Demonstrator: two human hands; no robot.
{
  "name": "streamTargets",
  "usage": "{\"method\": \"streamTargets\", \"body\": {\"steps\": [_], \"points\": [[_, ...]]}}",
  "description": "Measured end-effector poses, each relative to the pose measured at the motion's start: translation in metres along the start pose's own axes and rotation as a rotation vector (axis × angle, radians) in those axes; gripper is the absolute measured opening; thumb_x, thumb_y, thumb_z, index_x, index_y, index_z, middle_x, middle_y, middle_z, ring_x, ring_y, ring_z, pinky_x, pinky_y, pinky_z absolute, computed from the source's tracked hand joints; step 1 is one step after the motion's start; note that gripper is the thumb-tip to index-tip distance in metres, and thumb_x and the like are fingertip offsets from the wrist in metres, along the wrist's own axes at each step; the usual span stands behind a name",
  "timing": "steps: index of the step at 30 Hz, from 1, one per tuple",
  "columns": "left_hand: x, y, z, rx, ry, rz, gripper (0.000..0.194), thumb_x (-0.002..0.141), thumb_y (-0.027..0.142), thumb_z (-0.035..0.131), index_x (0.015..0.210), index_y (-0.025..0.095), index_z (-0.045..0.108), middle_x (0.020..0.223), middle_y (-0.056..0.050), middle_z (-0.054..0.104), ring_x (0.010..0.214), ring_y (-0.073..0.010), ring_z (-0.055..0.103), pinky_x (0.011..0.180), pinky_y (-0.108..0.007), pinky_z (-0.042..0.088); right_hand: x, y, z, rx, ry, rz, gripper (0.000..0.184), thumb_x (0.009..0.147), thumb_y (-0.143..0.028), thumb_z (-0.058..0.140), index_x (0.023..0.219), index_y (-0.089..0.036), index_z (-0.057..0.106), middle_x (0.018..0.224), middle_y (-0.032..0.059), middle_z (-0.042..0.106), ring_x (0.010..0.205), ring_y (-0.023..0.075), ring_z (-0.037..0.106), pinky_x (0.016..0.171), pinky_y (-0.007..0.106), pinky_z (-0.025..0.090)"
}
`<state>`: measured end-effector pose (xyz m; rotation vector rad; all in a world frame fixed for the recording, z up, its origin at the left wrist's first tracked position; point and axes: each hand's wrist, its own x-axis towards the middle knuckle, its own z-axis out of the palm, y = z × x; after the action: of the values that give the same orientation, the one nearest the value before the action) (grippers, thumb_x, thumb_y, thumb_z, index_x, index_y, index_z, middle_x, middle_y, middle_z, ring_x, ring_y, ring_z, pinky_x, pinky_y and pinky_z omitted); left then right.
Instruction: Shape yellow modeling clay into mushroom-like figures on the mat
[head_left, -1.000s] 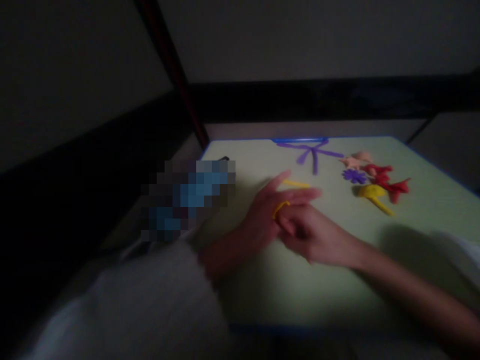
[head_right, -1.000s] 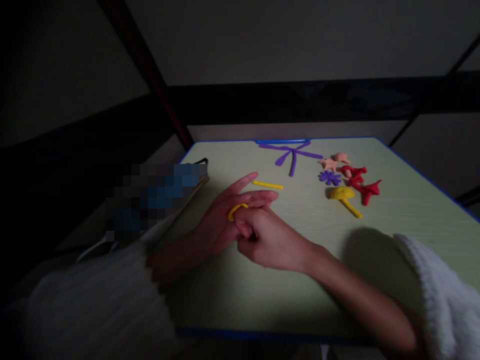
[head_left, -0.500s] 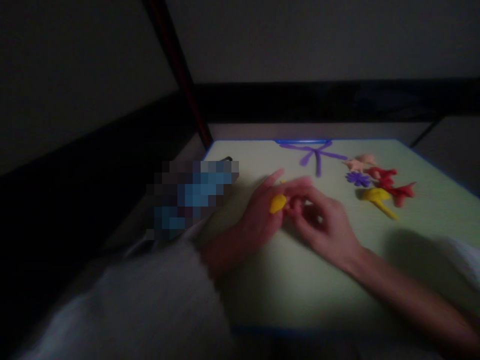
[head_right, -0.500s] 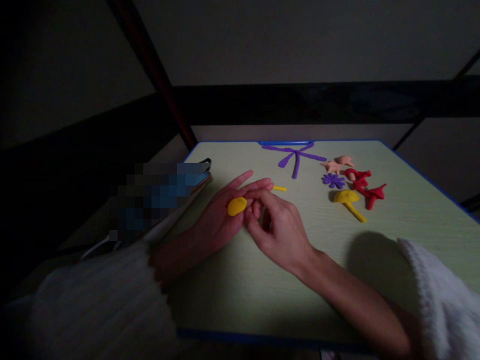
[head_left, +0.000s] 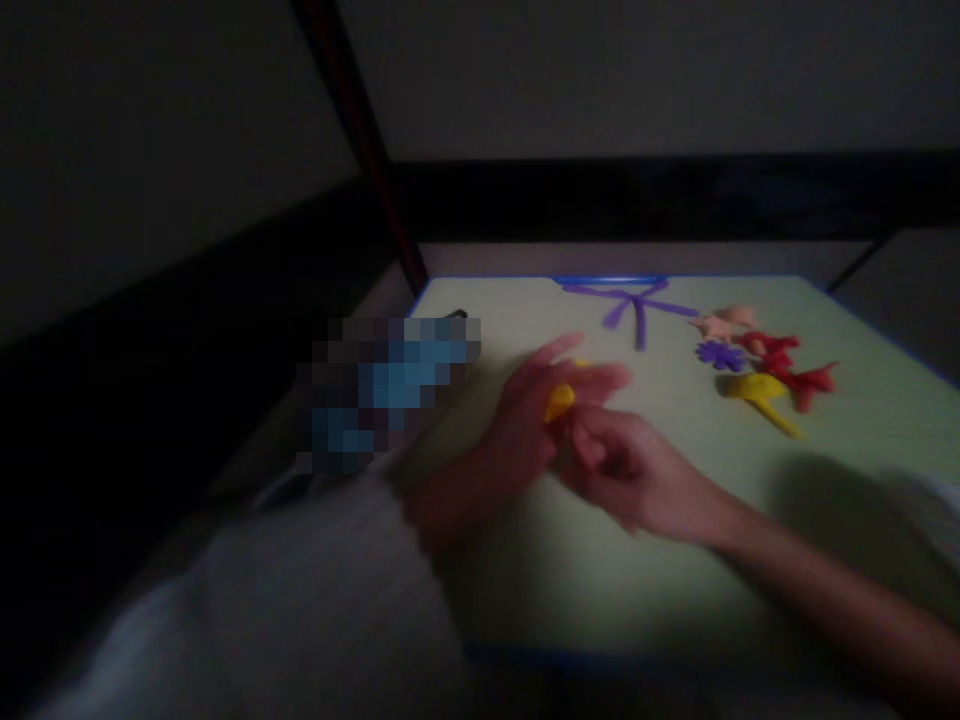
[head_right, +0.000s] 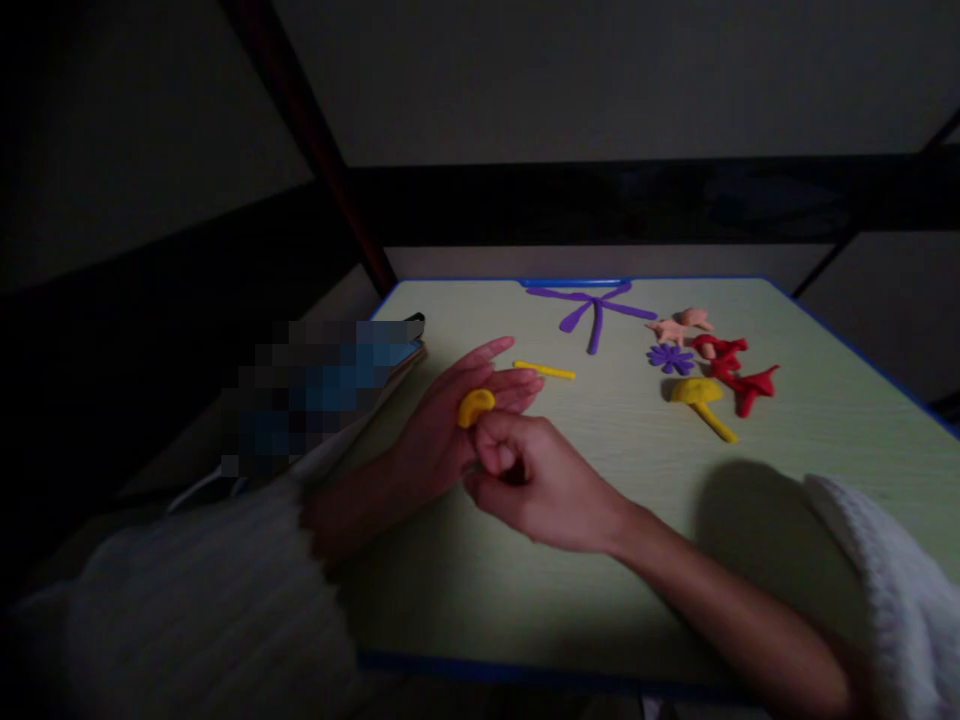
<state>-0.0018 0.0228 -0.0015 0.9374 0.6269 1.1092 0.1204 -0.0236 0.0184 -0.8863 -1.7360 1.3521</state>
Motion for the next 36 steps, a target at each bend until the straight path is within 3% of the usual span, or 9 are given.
{"method": "streamTargets", "body": {"steps": [2,4,12,17,21,26,29,32,36], "points": [[-0.004,0.004,0.006,-0.011,-0.030,-0.011,0.034,0.081,0.027,0.054,0.114,0.025,0.055,0.085,-0.003,0.073,0.092,-0.0221,0.067,0.078,-0.032,0.053,0.001,0.000,0.001,0.165,-0.150,0.109,0.027,0.072,-0.011,0.051,0.063,-0.023,0.029,0.048,-0.0130,0.033,0.028,0.0018,0.032,0.025,0.013,0.023],[-0.007,0.008,0.012,-0.002,-0.028,-0.045,0.035,0.080,0.028,0.056,0.115,0.025,0.055,0.076,-0.001,0.073,0.086,-0.0215,0.069,0.071,-0.029,0.053,0.002,0.001,0.002,0.261,-0.206,0.157,0.026,0.072,-0.011,0.050,0.063,-0.023,0.029,0.042,-0.0145,0.034,0.025,0.0027,0.035,0.023,0.012,0.022],[-0.013,0.016,0.025,-0.027,0.021,-0.089,0.032,0.078,0.023,0.056,0.110,0.023,0.058,0.044,0.004,0.058,0.071,-0.0202,0.069,0.056,-0.025,0.049,0.007,0.005,0.003,0.397,-0.186,0.163,0.025,0.063,-0.009,0.048,0.069,-0.024,0.028,0.042,-0.0158,0.040,0.023,0.0034,0.038,0.023,0.011,0.026],[-0.011,0.012,0.021,-0.020,0.038,-0.115,0.033,0.077,0.026,0.058,0.110,0.027,0.059,0.059,0.002,0.067,0.074,-0.0198,0.069,0.059,-0.025,0.051,0.006,0.003,0.003,0.280,-0.193,0.166,0.022,0.066,-0.010,0.048,0.067,-0.023,0.031,0.044,-0.0139,0.042,0.024,0.0021,0.039,0.024,0.010,0.026],[-0.013,0.007,0.019,0.013,-0.028,-0.090,0.039,0.080,0.032,0.057,0.118,0.026,0.055,0.072,0.000,0.072,0.060,-0.0172,0.067,0.060,-0.028,0.052,0.005,-0.001,0.002,0.165,-0.194,0.156,0.015,0.068,-0.011,0.047,0.068,-0.021,0.036,0.046,-0.0118,0.043,0.026,0.0017,0.039,0.024,0.011,0.025],[-0.017,0.005,0.023,-0.006,-0.060,-0.075,0.040,0.081,0.029,0.055,0.120,0.026,0.051,0.078,-0.001,0.073,0.087,-0.0216,0.068,0.071,-0.031,0.053,0.005,-0.002,0.000,0.086,-0.248,0.169,0.010,0.071,-0.014,0.044,0.070,-0.021,0.037,0.047,-0.0113,0.040,0.029,0.0042,0.041,0.027,0.014,0.030],[-0.013,0.007,0.023,-0.066,-0.054,-0.081,0.037,0.081,0.028,0.051,0.118,0.025,0.051,0.098,-0.005,0.072,0.103,-0.0234,0.063,0.080,-0.034,0.052,0.005,-0.001,-0.003,-0.111,-0.152,0.078,0.016,0.073,-0.015,0.046,0.069,-0.022,0.032,0.054,-0.0090,0.040,0.035,0.0045,0.041,0.032,0.017,0.030],[-0.008,0.007,0.020,-0.083,-0.020,-0.064,0.028,0.080,0.023,0.045,0.106,0.021,0.057,0.097,-0.007,0.071,0.103,-0.0243,0.063,0.091,-0.037,0.048,0.003,0.001,-0.006,-0.616,-0.005,-0.077,0.014,0.075,-0.012,0.047,0.069,-0.020,0.038,0.060,-0.0038,0.044,0.048,0.0076,0.040,0.045,0.022,0.030],[-0.009,0.004,0.017,0.059,-0.021,-0.046,0.023,0.080,0.025,0.048,0.100,0.023,0.060,0.087,-0.006,0.073,0.098,-0.0247,0.065,0.096,-0.039,0.044,0.002,0.003,-0.008,-1.111,-0.086,-0.096,0.009,0.080,-0.013,0.044,0.080,-0.013,0.053,0.073,0.0081,0.059,0.061,0.0151,0.048,0.055,0.029,0.030]]}}
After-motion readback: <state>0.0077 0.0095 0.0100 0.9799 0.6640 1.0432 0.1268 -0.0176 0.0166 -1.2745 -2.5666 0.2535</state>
